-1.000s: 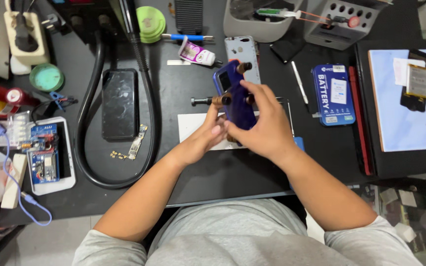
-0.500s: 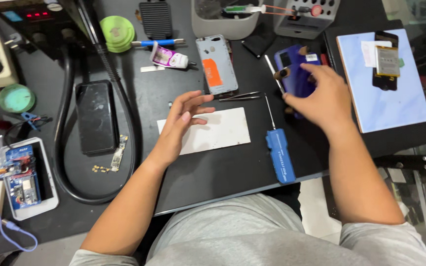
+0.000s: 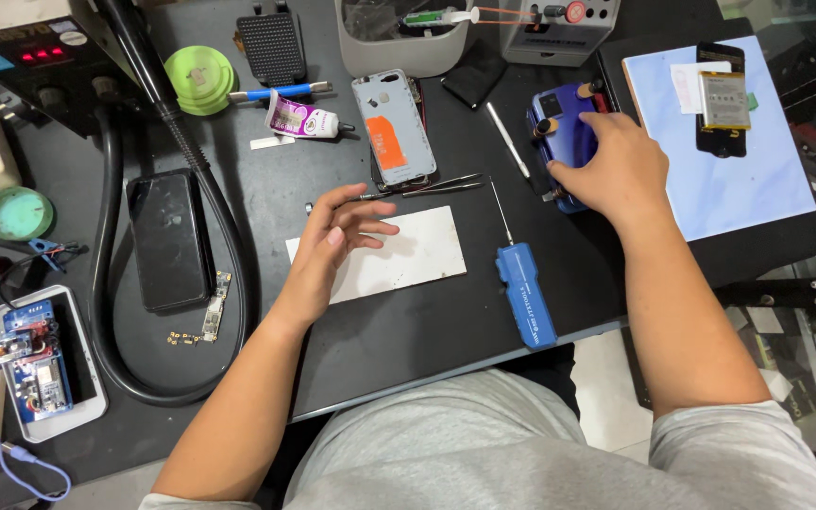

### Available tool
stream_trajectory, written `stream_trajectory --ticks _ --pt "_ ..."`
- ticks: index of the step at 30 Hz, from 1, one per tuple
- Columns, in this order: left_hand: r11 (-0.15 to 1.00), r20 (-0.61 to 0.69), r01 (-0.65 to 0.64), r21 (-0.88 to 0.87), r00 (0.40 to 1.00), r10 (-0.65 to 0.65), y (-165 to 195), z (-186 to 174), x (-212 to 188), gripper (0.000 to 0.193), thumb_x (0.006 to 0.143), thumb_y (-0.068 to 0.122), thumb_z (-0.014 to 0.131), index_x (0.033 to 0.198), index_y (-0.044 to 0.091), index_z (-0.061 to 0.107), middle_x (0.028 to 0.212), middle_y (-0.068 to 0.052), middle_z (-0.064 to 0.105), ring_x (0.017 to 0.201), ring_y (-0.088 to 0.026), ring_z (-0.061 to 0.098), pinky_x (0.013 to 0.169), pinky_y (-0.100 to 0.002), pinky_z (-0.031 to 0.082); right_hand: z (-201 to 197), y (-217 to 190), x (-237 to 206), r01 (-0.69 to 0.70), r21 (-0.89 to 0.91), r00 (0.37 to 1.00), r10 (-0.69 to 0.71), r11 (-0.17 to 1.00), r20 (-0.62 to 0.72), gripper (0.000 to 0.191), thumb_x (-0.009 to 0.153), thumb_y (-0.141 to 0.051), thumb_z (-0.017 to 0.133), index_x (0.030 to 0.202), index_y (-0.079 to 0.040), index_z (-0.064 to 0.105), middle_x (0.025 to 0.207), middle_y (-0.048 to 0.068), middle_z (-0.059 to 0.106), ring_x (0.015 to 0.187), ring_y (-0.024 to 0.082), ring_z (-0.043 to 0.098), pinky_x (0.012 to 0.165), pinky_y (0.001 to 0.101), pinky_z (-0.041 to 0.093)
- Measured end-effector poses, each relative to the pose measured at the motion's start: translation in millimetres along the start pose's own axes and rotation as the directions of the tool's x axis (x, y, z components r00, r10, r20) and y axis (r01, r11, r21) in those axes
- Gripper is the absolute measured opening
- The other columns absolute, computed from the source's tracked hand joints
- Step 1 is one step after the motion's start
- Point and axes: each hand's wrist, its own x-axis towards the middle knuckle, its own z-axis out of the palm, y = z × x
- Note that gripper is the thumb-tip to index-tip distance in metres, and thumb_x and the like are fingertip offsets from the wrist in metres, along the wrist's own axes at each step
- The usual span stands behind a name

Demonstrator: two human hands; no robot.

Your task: The person handles a blue smartphone back cover, placing small circular pads on its corners. They then pick up a disassembled phone frame, remove the battery, and apply adhesive to the frame's interior. The person continues to manipulate the phone components on the workbench.

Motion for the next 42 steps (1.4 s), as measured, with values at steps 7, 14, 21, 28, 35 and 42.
stream_trajectory --ticks 7,14,21,28,35,42 --pt "1.0 0.01 -0.005 -0.017 1.0 0.005 2 0 -2 0.07 0.104 0.055 0.05 0.152 0.006 0.036 0.137 -0.02 0.06 0.123 -0.031 0.064 0.105 -0.04 0.049 6 6 6 -0.017 -0.115 0.997 0.024 0.993 0.067 0.071 0.072 -0.047 0.083 0.131 -0.009 0.07 0.121 0.013 0.072 0.109 0.034 0.068 0.084 0.0484 0.055" --pt "1.0 0.0 -0.021 0.011 1.0 0.021 2 -1 -2 0.066 0.105 0.051 0.049 0.151 0.006 0.039 0.133 -0.017 0.062 0.116 -0.027 0.065 0.101 -0.038 0.049 -11 -9 3 0.017 -0.173 1.0 -0.016 0.985 0.005 0.07 0.076 -0.05 0.083 0.129 -0.006 0.069 0.125 0.016 0.07 0.105 0.035 0.068 0.078 0.049 0.055" --pt "0.998 -0.246 -0.008 0.061 0.969 0.022 -16 -7 4 0.032 0.108 0.017 0.055 0.137 0.005 0.051 0.111 -0.008 0.066 0.096 -0.015 0.064 0.084 -0.029 0.049 -35 -96 -53 0.043 0.263 0.999 -0.035 0.964 -0.033 0.049 0.086 -0.043 0.083 0.12 -0.01 0.07 0.117 0.006 0.069 0.1 0.026 0.07 0.084 0.0416 0.056" --pt "0.999 -0.415 0.0 0.051 0.909 0.021 -28 -16 8 0.025 0.106 0.019 0.059 0.128 0.008 0.056 0.103 -0.003 0.067 0.086 -0.009 0.061 0.075 -0.023 0.045 -50 -138 -81 0.288 0.061 0.958 -0.287 0.956 -0.02 0.067 0.079 -0.049 0.082 0.129 -0.008 0.062 0.116 0.014 0.067 0.1 0.037 0.07 0.074 0.0452 0.057" --pt "0.996 -0.434 0.001 0.093 0.9 0.039 -24 -10 10 0.023 0.105 0.02 0.06 0.126 0.01 0.057 0.101 -0.001 0.067 0.085 -0.008 0.06 0.076 -0.023 0.045 -55 -106 -98 0.044 -0.204 0.824 0.08 0.978 0.561 0.086 0.075 -0.056 0.078 0.14 -0.009 0.045 0.12 0.019 0.068 0.102 0.04 0.071 0.082 0.0491 0.059" --pt "0.994 -0.425 -0.012 0.11 0.904 0.058 -19 -6 9 0.022 0.105 0.019 0.061 0.125 0.009 0.057 0.1 -0.001 0.067 0.085 -0.008 0.06 0.075 -0.023 0.045 -26 -81 -102 0.016 -0.013 0.912 -0.009 1.0 0.411 0.074 0.082 -0.039 0.072 0.145 -0.011 0.046 0.122 0.023 0.066 0.103 0.046 0.068 0.086 0.0522 0.056"
